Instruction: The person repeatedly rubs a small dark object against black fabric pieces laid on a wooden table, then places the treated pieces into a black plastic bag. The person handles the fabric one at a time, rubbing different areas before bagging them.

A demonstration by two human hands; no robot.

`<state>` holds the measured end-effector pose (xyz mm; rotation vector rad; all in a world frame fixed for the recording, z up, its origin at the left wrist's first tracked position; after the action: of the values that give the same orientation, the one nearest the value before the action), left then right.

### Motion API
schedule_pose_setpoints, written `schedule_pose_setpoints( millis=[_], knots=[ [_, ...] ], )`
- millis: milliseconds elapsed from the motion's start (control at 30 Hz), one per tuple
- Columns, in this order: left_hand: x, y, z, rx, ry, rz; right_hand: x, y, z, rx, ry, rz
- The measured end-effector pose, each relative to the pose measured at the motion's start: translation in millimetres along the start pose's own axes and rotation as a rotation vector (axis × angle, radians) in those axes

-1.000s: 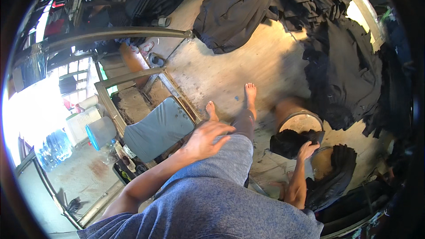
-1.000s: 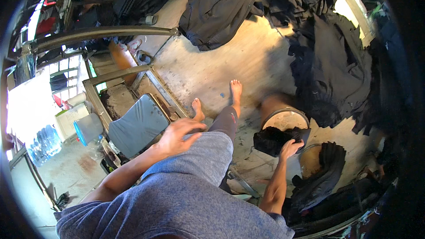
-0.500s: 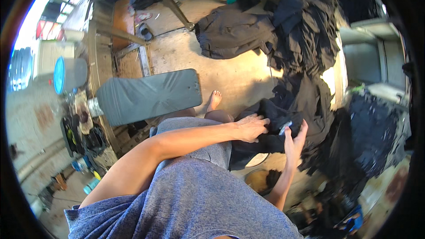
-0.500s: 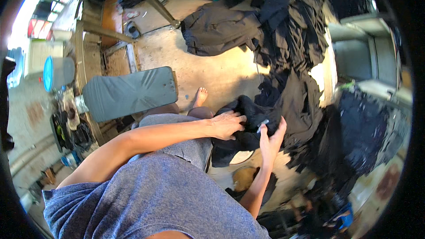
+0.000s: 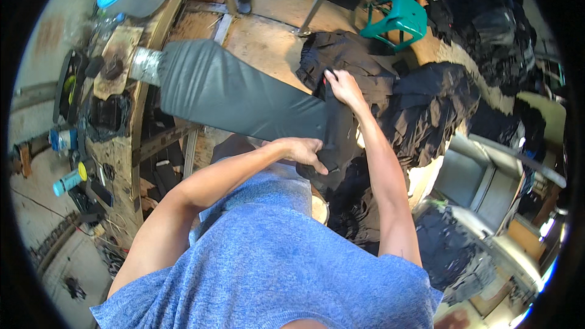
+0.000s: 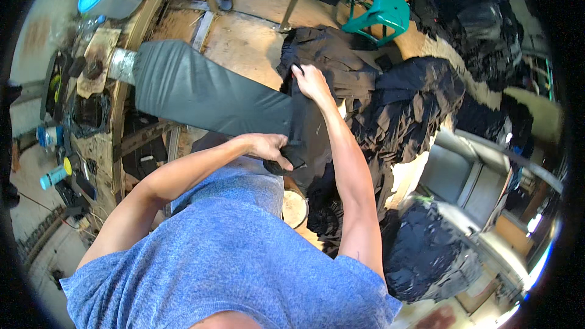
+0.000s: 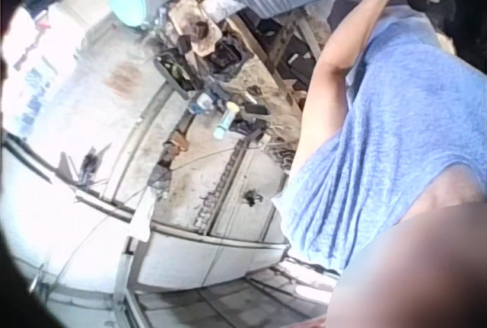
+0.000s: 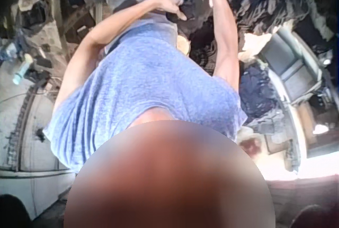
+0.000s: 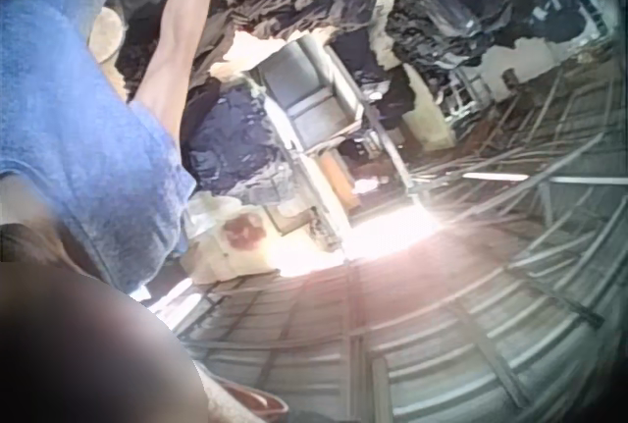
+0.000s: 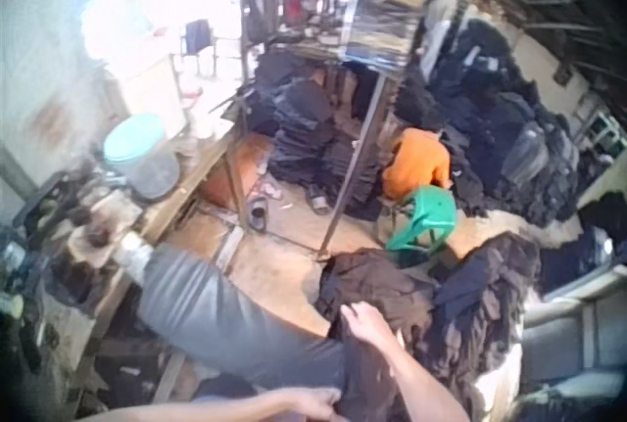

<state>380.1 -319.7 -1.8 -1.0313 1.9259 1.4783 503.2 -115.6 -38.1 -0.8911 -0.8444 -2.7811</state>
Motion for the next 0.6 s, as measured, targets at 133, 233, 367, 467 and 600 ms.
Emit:
schedule_pose_setpoints(
  millis=[133,233,367,467,600],
  knots=[
    [50,87,38,-0.186,0.299,-0.015,121,-84,-19,0.149,0.053,0.066],
    [98,165,75,-0.306,0.156,0.059,214,-133,-48,0.213,0.089,0.016],
    [160,300,113,-0.622,0.189,0.118,321,-188,-82,0.18,0.139,0.057],
    [186,361,138,-0.682,0.087,0.262,376,-222,-106,0.212,0.212,0.061],
    [205,402,160,-0.694,0.081,0.188,438,-231,-121,0.494,0.351,0.238]
  ],
)
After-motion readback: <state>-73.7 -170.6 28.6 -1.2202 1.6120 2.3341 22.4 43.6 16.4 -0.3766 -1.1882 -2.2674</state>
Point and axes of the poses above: each hand's wrist, its own y-axis away from the middle knuckle, its own z-axis out of the back of the hand, x = y × z, the point moved 10 cm from there along -y, towards the middle knuckle, and after that the axes turned 12 degrees about x, right-handed, at the moved point
